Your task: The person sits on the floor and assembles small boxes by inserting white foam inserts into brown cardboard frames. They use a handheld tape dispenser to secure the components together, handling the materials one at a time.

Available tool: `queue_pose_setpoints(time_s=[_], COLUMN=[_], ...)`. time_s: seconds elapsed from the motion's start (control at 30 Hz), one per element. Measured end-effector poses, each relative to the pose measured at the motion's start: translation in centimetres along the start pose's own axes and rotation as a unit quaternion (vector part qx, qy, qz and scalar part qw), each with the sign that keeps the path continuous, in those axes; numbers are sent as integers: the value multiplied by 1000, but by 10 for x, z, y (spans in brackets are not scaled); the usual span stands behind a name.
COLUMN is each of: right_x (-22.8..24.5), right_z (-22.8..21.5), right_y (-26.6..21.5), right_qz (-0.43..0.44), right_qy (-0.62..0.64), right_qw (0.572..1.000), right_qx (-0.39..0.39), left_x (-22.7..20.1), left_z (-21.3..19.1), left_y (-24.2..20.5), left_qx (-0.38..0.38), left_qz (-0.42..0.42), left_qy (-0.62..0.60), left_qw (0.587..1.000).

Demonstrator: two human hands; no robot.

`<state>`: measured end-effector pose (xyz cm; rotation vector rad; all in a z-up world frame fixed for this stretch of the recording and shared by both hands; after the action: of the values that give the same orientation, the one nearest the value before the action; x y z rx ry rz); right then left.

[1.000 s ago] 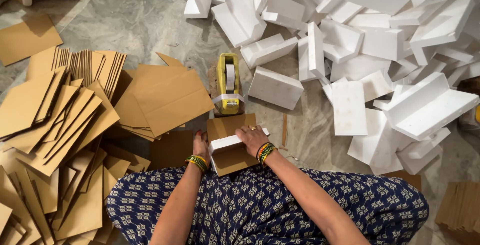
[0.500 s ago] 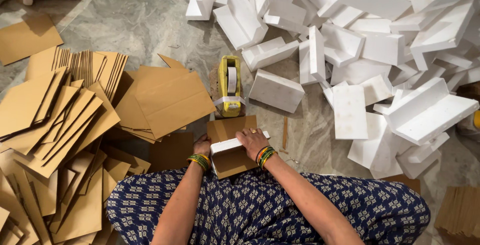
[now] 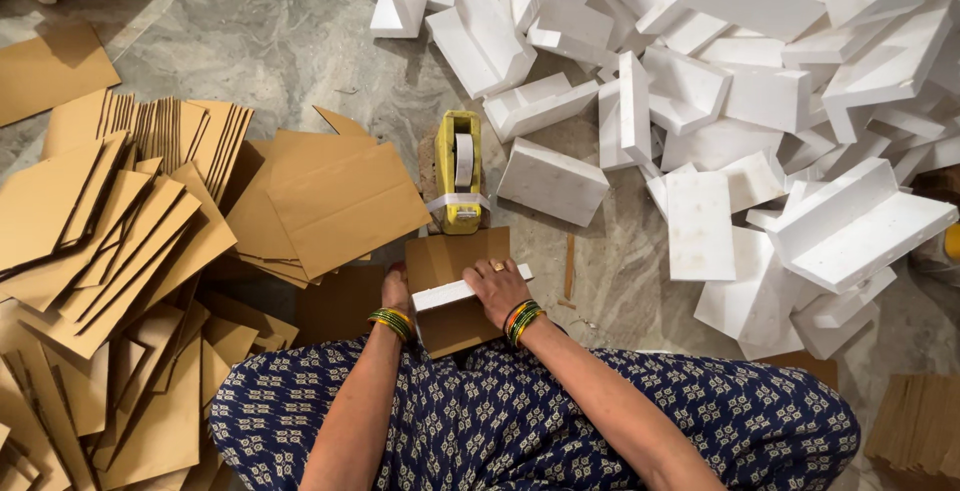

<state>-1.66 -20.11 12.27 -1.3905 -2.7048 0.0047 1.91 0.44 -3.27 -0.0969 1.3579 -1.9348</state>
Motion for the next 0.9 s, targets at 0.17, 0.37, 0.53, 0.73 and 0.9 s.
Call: queue_pose_setpoints(time_s=[0.17,0.37,0.53,0.73,0.9], right_x=[11,12,10,11,14], right_z=[-11,-21,-10,2,-9], right_y=[-21,-39,-29,-14,-3], right_qz=[-21,-43,-29,19,30], right_qy=[6,-2,-4,1,9], right_qw=[995,990,989,996,999], right_qx=[-100,-132,-146,-82,-36], left_x=[-8,-7,-10,-5,-5], left_z=[1,-4,3,3,6], left_y=[2,3,10,13,16], left_qx=[-103,-112,-98,-60,-11], left_qz=[133,215,188,93,110], left_qy=[290,387,353,56,-36], left_qw=[942,890,911,992,993])
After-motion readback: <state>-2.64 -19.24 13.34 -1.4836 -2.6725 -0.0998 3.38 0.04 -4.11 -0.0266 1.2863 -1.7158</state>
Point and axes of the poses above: each hand's wrist, its own y-axis towards the middle knuckle, its own z-axis out of the palm, x = y × z, the point moved 1 cm from there along y, towards the middle knuckle, and after that the axes turned 8 degrees about -z, right-handed, at the moved point
